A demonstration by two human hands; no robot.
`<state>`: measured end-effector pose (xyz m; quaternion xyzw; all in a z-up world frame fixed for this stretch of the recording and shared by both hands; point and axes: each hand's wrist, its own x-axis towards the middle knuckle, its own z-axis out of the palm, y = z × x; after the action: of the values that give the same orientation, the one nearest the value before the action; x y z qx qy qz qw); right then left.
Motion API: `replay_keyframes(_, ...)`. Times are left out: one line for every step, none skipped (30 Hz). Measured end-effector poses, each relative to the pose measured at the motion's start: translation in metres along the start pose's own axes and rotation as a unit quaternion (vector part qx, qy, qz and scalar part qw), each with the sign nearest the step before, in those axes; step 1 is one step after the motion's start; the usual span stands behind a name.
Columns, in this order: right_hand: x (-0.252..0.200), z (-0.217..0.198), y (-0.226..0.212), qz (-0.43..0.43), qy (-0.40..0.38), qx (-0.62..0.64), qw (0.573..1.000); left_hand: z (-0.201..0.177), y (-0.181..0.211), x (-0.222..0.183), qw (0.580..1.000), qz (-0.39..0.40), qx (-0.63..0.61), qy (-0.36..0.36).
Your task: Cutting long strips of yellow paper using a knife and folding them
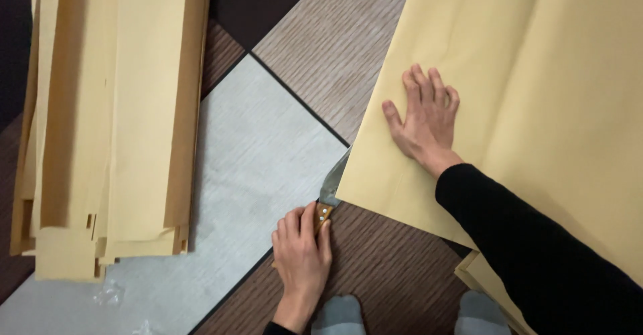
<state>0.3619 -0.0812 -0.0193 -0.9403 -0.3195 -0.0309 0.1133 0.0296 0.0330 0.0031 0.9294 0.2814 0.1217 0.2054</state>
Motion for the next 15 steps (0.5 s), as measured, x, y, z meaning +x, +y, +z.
replay_keyframes(0.001, 0.002, 0.0, 0.001, 0.002, 0.0, 1.0, 0.0, 0.001, 0.007, 1.0, 0.002, 0.0, 0.001)
replay_keyframes(0.001, 0.003, 0.0, 0.001, 0.007, -0.003, 1.0, 0.0, 0.002, 0.014, 1.0, 0.007, -0.004, 0.001)
replay_keyframes(-0.001, 0.004, 0.002, 0.003, 0.011, -0.007, 1.0, 0.0, 0.004, 0.019, 1.0, 0.012, -0.01, -0.001)
replay_keyframes(-0.003, 0.005, 0.001, 0.005, 0.011, -0.009, 1.0, 0.002, 0.005, 0.025, 1.0, 0.014, -0.012, -0.002)
replay_keyframes(-0.002, 0.005, 0.001, 0.008, 0.007, -0.005, 1.0, 0.004, 0.005, 0.033, 1.0, 0.015, -0.005, -0.004)
replay_keyframes(-0.001, 0.004, 0.001, 0.011, 0.003, -0.001, 1.0, 0.006, 0.006, 0.042, 1.0, 0.016, 0.002, -0.005)
replay_keyframes(-0.001, 0.006, 0.002, 0.013, 0.006, -0.002, 1.0, 0.007, 0.007, 0.048, 1.0, 0.018, 0.001, -0.004)
replay_keyframes(-0.002, 0.009, 0.003, 0.009, 0.017, -0.019, 1.0, 0.008, 0.009, 0.055, 1.0, 0.018, -0.001, -0.004)
replay_keyframes(-0.003, 0.011, 0.003, 0.005, 0.029, -0.035, 0.999, 0.009, 0.01, 0.061, 1.0, 0.017, -0.004, -0.003)
replay_keyframes(-0.001, 0.01, 0.003, 0.006, 0.032, -0.036, 0.999, 0.013, 0.01, 0.068, 1.0, 0.02, -0.005, -0.001)
replay_keyframes(-0.001, 0.009, 0.002, 0.01, 0.021, -0.028, 0.999, 0.016, 0.01, 0.074, 1.0, 0.024, -0.004, 0.001)
replay_keyframes(-0.001, 0.007, 0.002, 0.015, 0.011, -0.02, 1.0, 0.02, 0.01, 0.08, 1.0, 0.028, -0.004, 0.003)
replay_keyframes(-0.001, 0.008, 0.002, 0.016, 0.014, -0.022, 1.0, 0.021, 0.013, 0.088, 0.999, 0.031, -0.005, 0.005)
replay_keyframes(0.0, 0.008, 0.001, 0.02, 0.008, -0.026, 0.999, 0.023, 0.015, 0.096, 0.999, 0.032, -0.006, 0.003)
replay_keyframes(-0.001, 0.008, 0.0, 0.023, 0.0, -0.03, 0.999, 0.024, 0.017, 0.104, 0.999, 0.032, -0.007, 0.0)
